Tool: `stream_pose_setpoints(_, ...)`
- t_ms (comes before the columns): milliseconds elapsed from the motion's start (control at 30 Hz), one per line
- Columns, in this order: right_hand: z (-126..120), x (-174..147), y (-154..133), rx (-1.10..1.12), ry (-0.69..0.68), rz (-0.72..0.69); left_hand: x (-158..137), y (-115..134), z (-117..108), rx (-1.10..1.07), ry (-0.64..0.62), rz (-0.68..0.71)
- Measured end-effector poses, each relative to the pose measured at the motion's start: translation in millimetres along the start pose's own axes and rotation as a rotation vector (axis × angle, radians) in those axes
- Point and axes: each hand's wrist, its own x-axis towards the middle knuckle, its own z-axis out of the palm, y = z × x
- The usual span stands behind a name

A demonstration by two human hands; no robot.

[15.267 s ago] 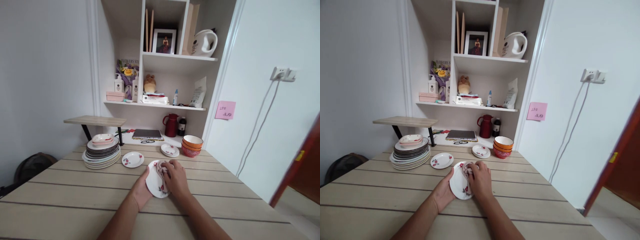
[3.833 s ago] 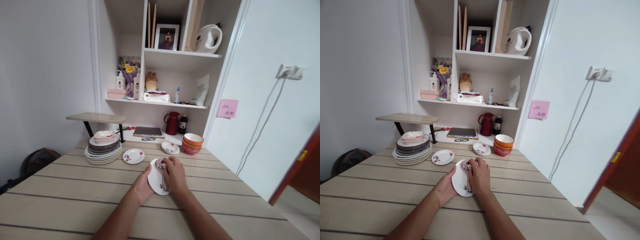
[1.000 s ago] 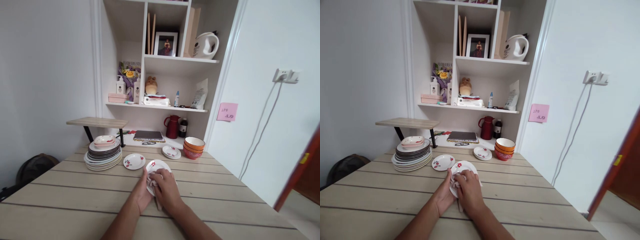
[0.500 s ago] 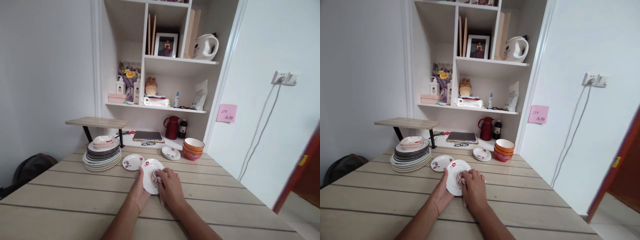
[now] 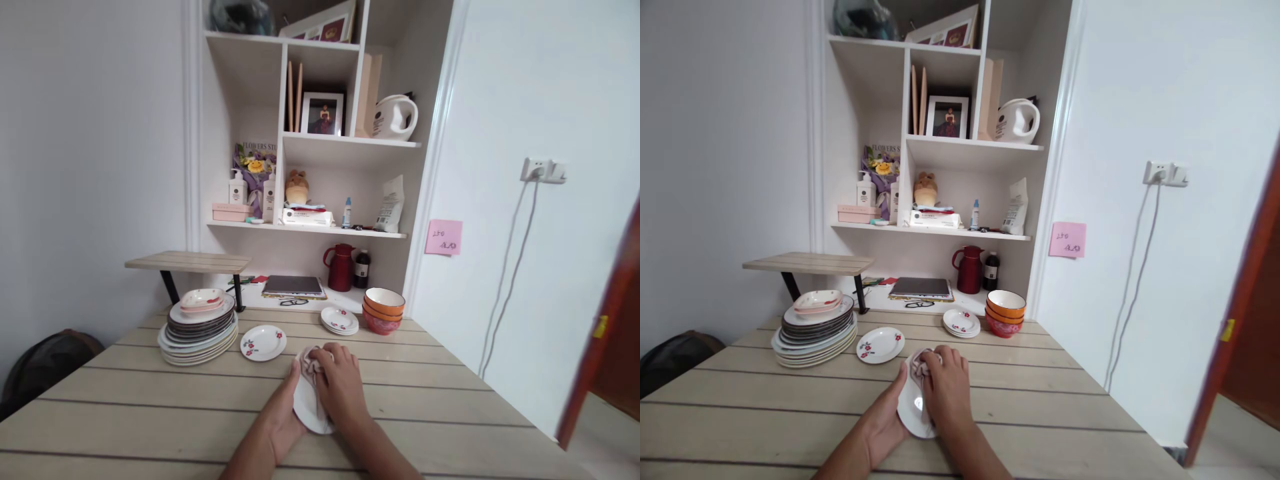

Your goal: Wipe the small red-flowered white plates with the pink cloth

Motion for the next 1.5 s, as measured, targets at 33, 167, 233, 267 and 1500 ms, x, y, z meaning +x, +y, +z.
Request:
stream_pose_setpoints(33, -0.6, 0.3, 3.5, -0.011, -0.004, 0.016, 0.3, 0.5, -0.8, -0.011, 0.004, 0.007)
stream_pose_setpoints(167, -1.7, -6.8, 7.2, -0.004, -0.027, 0.055, 0.3, 4.8, -2.0, -0.076, -0.015, 0.089)
stream_pose_setpoints(233, -0.2, -13.6, 1.1, 0.026, -0.055, 0.028, 0.1, 7.5, -2.9, -0.093, -0.029, 0.135)
stream_pose_setpoints(267, 1.4, -16.8, -3.6, 0.047, -0.067, 0.005, 0.2, 8.4, -3.8, -0.095, -0.032, 0.155)
stream_pose_setpoints(1500, -4.1, 3.0, 15.8, 0.280, -0.029, -0.012, 4.7, 5.0, -4.3, -0.102, -0.017, 0.183)
